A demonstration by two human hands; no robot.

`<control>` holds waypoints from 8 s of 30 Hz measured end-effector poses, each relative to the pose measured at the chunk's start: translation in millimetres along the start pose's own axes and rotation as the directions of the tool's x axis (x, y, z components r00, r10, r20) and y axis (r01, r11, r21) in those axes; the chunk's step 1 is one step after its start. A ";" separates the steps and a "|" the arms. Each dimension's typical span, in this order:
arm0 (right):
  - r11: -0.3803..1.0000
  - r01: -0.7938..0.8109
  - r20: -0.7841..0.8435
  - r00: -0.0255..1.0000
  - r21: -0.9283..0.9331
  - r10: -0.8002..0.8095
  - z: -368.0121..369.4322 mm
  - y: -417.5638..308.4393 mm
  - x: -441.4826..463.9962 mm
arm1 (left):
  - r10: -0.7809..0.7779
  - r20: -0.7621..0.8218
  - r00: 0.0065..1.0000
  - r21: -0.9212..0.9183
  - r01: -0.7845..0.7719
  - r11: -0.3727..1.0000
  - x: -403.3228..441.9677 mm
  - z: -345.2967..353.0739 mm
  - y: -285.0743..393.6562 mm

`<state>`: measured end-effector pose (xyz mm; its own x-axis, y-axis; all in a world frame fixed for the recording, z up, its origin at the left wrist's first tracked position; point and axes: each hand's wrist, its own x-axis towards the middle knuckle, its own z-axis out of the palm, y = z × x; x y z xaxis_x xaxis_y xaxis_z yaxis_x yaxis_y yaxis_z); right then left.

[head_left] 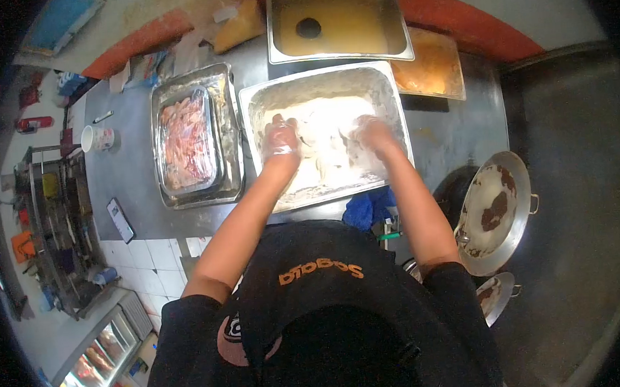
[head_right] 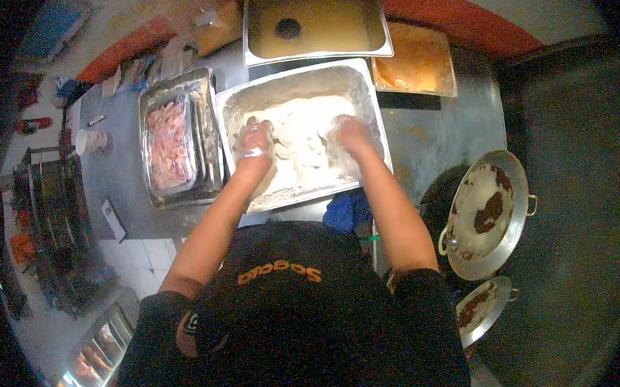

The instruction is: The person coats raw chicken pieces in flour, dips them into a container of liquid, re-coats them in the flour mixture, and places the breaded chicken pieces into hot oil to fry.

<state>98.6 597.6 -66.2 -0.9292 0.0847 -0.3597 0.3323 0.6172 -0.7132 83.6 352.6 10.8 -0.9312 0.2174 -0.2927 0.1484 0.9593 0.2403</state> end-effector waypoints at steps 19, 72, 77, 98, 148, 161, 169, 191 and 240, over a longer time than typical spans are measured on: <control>0.998 -0.057 -0.053 0.997 -0.017 0.056 2.7 -46.9 4.5 | 0.061 -0.214 0.975 -0.077 -0.079 0.994 9.7 -5.5 -10.3; 0.951 0.288 -0.350 0.907 0.113 -0.233 -21.4 -98.9 -31.6 | 0.167 -0.232 0.958 -0.031 -0.179 0.983 22.2 -25.5 -0.5; 0.942 0.154 -0.135 0.984 0.299 -0.119 -75.4 -117.6 -30.5 | 0.218 -0.402 0.889 -0.196 -0.317 0.928 12.7 -101.3 1.6; 0.989 -0.049 -0.214 0.977 -0.138 0.018 -21.8 -56.5 16.3 | 0.107 -0.228 0.968 -0.293 -0.173 0.940 3.3 -78.6 -23.3; 0.740 0.330 -0.314 0.935 0.586 -0.168 -148.7 -187.1 43.8 | 0.318 -0.581 0.749 -0.280 -0.551 0.787 115.5 -138.6 13.7; 0.913 -0.085 -0.152 0.988 -0.400 0.025 -101.0 -109.5 216.4 | 0.356 0.324 0.877 0.163 -0.423 0.892 259.8 -85.0 84.2; 0.783 -0.158 -0.270 0.963 -0.602 -0.013 -34.3 -63.0 279.9 | 0.297 0.359 0.885 0.209 -0.386 0.898 268.4 -70.7 97.8; 0.972 0.187 -0.466 0.854 -0.144 -0.234 -156.0 -169.8 173.0 | 0.363 -0.298 0.883 -0.519 -0.468 0.715 275.3 -103.7 32.3; 0.830 0.306 -0.279 0.941 0.467 -0.190 -177.1 -191.4 117.6 | 0.127 0.273 0.954 -0.929 0.295 -0.222 223.9 -128.2 37.4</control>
<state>-102.9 628.0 134.7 -0.9829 0.1809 -0.0354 0.0672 0.1727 -0.9827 -162.1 414.0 72.9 -0.7784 0.3783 -0.5010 -0.6174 -0.3164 0.7203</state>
